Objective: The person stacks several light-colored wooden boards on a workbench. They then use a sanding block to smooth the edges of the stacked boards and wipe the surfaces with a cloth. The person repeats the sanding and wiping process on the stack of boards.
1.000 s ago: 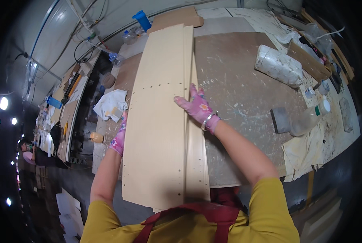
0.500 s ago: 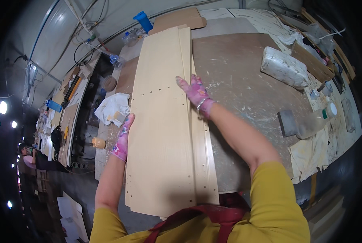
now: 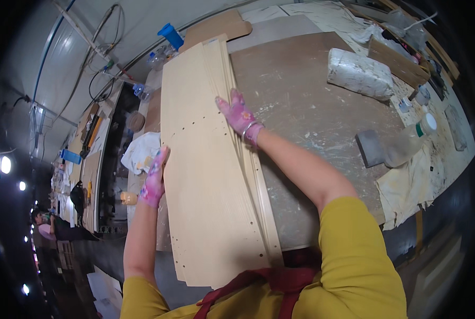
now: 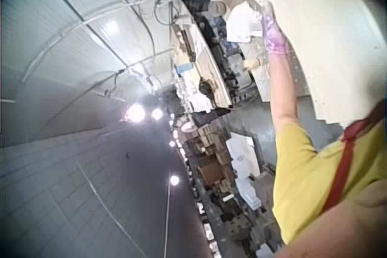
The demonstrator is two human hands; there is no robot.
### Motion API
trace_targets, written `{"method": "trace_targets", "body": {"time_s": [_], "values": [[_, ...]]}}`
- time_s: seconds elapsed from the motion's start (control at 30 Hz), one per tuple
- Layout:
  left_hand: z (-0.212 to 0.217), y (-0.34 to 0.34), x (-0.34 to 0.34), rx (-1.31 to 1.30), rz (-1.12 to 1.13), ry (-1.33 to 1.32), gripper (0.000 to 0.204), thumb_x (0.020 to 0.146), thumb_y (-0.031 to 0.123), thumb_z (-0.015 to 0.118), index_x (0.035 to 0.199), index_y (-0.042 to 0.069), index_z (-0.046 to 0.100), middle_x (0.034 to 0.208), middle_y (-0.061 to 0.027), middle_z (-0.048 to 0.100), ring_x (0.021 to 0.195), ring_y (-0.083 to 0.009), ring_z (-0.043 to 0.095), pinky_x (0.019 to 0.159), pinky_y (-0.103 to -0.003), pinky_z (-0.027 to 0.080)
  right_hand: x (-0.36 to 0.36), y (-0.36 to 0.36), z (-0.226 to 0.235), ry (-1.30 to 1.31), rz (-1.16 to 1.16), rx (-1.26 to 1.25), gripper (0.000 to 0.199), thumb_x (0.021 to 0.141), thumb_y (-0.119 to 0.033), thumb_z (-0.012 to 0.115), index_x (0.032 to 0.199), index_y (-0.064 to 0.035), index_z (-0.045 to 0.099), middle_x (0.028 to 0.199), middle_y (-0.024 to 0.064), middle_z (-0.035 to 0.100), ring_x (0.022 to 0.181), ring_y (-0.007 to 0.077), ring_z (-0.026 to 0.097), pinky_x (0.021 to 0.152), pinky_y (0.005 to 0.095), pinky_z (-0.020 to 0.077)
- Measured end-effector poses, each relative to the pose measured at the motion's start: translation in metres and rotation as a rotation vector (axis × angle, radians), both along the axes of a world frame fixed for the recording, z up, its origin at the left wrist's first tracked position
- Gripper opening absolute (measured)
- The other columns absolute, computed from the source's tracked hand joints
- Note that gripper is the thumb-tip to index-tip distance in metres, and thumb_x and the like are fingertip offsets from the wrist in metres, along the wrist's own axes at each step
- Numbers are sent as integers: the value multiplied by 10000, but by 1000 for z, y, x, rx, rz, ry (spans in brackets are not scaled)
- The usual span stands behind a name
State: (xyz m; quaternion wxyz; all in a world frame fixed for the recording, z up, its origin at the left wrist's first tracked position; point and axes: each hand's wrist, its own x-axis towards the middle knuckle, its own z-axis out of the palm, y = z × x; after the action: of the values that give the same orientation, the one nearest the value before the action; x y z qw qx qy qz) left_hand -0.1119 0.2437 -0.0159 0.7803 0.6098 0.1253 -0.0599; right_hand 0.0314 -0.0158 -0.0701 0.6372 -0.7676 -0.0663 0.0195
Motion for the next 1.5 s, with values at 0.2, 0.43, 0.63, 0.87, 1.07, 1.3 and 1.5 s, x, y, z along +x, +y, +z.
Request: {"method": "trace_targets", "body": {"time_s": [0.2,0.43,0.63,0.87,1.07,1.3,1.5], "values": [[-17,-5,39,-80,18,92,528,939,429,638,1270,19,600,1162,-72,673,1017,-187,658,881,-325,537,21,-12,4,35,70,-97,1120,853,-747,490,1531,79,153,1606,271,158,1500,374,172,1222,396,169],[2,-11,10,-77,60,4,462,962,397,608,1262,45,597,1150,-84,676,1006,-205,668,886,-348,546,13,11,17,53,174,-202,1111,852,-747,479,1548,46,130,1608,265,162,1500,370,178,1224,390,158],[-9,22,25,-18,42,71,448,958,319,643,1312,55,567,1194,-64,668,1033,-182,665,887,-340,556,-3,10,4,31,97,-20,956,931,-664,415,1539,40,196,1617,233,173,1512,333,150,1223,373,157],[-57,25,-31,-63,32,-19,687,1006,593,410,1418,45,464,1318,-111,593,1161,-211,612,929,-363,552,-159,-92,-37,498,-191,604,506,1027,-475,470,1322,-65,506,1299,95,563,1032,141,557,922,266,445],[-94,0,-77,0,-42,-118,700,1000,613,401,1416,53,454,1310,-113,585,1147,-214,615,926,-366,554,-267,-77,-29,533,70,918,529,1008,-501,490,1242,-30,547,1260,128,597,1163,188,577,1040,376,460],[-90,0,-75,-57,-156,-51,705,998,629,384,1409,60,453,1310,-110,574,1134,-215,617,925,-367,554,-281,-57,-5,803,184,885,578,1002,-552,450,1220,-31,574,1185,122,645,982,196,665,866,365,574],[-60,-12,-77,-51,-98,-33,724,1003,646,331,1408,60,456,1341,-115,551,1183,-216,585,988,-355,512,-277,-68,1,803,115,841,600,1000,-567,436,1236,-32,570,1184,122,647,960,204,675,830,360,589]]}}
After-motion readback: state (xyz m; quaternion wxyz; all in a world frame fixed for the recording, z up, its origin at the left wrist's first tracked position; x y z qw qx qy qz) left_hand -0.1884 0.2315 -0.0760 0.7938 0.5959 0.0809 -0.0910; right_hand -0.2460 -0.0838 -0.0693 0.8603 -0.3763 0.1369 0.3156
